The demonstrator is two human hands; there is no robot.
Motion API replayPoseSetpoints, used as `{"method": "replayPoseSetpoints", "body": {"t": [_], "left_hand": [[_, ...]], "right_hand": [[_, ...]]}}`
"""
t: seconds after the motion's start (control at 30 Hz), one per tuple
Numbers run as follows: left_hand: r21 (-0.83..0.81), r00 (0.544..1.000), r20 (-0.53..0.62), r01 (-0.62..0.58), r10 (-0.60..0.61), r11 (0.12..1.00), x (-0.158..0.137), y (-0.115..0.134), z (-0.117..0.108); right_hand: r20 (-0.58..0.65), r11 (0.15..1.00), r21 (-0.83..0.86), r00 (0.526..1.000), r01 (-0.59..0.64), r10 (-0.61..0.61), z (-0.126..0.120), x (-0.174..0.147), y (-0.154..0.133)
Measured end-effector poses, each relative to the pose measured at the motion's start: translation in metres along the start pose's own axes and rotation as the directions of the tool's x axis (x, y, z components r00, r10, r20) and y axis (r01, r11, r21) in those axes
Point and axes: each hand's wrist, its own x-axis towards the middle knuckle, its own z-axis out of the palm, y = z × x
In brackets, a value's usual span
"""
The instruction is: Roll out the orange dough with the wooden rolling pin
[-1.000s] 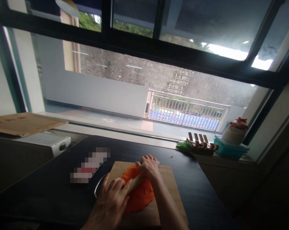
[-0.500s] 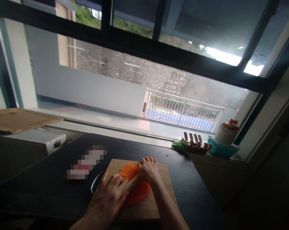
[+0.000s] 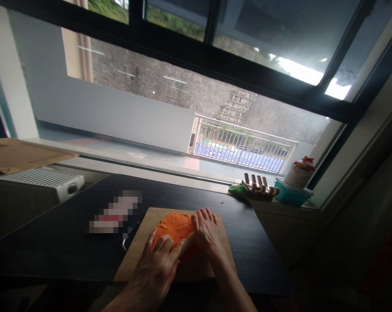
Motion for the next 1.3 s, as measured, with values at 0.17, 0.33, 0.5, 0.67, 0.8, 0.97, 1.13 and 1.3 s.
{"method": "replayPoseSetpoints", "body": {"t": [0.17,0.33,0.5,0.67,0.8,0.97,1.13,1.3], "left_hand": [[-0.054,1.000,0.007,-0.019,0.019,0.998,0.000,0.012,0.000],[-0.051,0.996,0.055,0.072,-0.069,0.996,0.008,-0.001,-0.001],[0.022,0.982,0.136,0.133,-0.134,0.991,0.020,-0.016,-0.007],[0.121,0.981,0.146,0.110,-0.128,0.986,0.019,-0.017,-0.008],[0.079,0.995,0.090,0.028,-0.035,0.996,0.008,-0.004,-0.003],[-0.012,0.998,-0.006,-0.064,0.064,0.998,-0.004,0.018,0.011],[0.082,0.989,-0.126,-0.073,0.082,0.994,-0.013,0.010,0.028],[0.151,0.971,-0.229,-0.030,0.064,0.988,-0.019,-0.027,0.020]], "right_hand": [[-0.014,0.997,-0.074,1.000,-0.026,0.025,-0.003,-0.032,0.019],[0.013,0.998,-0.059,1.000,0.005,-0.005,-0.001,-0.002,0.002],[0.018,0.998,0.056,0.999,0.033,-0.034,0.003,0.043,-0.032],[0.008,0.986,0.154,0.998,0.066,-0.068,0.004,0.057,-0.048],[-0.015,0.984,0.150,0.995,0.096,-0.095,0.002,0.028,-0.023],[-0.030,0.997,0.000,0.997,0.077,-0.077,0.001,-0.025,0.021],[0.005,0.991,-0.101,0.997,0.083,-0.083,-0.005,-0.021,0.025],[0.007,0.996,0.029,0.996,0.088,-0.088,-0.004,0.044,-0.027]]}}
